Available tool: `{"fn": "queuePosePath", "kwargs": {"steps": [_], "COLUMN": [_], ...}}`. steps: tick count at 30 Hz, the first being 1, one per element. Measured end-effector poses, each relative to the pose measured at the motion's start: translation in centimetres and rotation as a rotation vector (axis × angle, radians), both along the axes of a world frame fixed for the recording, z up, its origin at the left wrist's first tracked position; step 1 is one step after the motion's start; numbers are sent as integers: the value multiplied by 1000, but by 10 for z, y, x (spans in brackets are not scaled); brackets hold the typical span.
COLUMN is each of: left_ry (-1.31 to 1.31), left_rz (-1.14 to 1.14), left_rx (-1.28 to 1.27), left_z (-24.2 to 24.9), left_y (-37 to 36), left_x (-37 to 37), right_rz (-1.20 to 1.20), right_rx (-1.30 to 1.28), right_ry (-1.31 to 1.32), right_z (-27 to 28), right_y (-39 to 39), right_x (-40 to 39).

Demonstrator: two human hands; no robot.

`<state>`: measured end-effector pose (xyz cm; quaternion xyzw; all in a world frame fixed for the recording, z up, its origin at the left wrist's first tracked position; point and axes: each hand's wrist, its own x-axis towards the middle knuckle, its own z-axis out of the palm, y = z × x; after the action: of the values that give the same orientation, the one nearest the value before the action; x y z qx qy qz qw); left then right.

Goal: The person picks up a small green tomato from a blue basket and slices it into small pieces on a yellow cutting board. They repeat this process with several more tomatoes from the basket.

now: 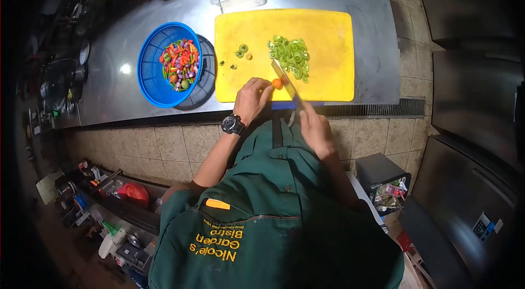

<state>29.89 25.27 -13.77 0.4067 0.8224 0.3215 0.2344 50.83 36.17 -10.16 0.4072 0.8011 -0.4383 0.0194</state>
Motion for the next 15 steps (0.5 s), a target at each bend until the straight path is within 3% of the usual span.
{"fn": "queuePosePath", "kwargs": {"steps": [6, 15], "left_ry": [7, 66], "left_rz": [90, 72], "left_rx": [183, 155], "left_z": [21, -1], "left_y": [17, 6], "left_x": [10, 22], "right_rz": [29, 72], "right_rx": [13, 9], "right_ry": [72, 86], "right_z": [-6, -5], "right_y": [3, 8], "right_x": [2, 3]}}
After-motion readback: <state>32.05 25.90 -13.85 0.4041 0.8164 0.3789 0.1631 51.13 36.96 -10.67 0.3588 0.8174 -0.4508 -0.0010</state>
